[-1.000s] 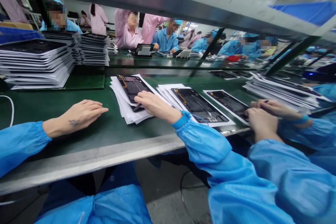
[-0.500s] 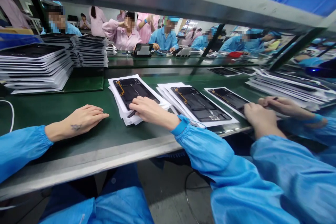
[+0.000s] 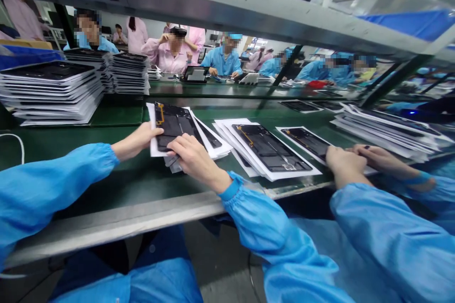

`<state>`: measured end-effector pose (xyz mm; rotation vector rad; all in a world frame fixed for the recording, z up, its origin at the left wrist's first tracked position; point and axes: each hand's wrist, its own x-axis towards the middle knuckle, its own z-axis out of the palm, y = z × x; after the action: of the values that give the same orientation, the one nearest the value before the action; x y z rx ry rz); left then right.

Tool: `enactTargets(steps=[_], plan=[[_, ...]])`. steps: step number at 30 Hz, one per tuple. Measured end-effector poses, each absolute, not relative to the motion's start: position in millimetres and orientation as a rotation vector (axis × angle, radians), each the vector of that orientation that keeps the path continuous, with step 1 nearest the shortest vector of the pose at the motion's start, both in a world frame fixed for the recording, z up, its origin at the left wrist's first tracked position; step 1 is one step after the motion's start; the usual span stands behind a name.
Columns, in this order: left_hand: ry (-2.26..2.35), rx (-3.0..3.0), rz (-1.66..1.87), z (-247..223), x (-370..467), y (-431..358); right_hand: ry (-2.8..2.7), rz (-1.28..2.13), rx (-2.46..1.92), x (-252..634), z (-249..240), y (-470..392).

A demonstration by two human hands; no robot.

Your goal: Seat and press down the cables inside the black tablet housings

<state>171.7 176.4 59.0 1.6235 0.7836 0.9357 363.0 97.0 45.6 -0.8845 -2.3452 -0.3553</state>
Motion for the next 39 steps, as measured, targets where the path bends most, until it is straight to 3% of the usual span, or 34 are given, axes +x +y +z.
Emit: enactTargets(steps=[7, 13, 20, 27, 34, 39], plan=[[1.253, 1.797, 0.815, 57.0, 37.4, 94.0, -1.985, -0.037, -0.869, 347.6, 30.5, -0.2], [1.364, 1.851, 0.794, 9.4, 15.8, 67.7, -1.814, 0.29, -0.658, 282.5, 6.6, -11.2], [1.478, 2.533, 0.237, 27.5, -16.9, 53.5, -2.025, 0.372, -0.73, 233.1, -8.6, -12.8], [1.039, 2.761, 0.359, 11.9, -14.2, 46.1, -1.951, 0.363, -0.835, 229.0, -22.1, -10.6], [0.801, 2.666, 0.09, 44.6, 1.9, 64.3, -1.921, 0.395, -0.858, 229.8, -22.7, -12.3], [0.844, 2.793, -0.017, 41.2, 5.9, 50.3, -1.886, 0.425, -0.881, 231.5, -23.2, -13.6]])
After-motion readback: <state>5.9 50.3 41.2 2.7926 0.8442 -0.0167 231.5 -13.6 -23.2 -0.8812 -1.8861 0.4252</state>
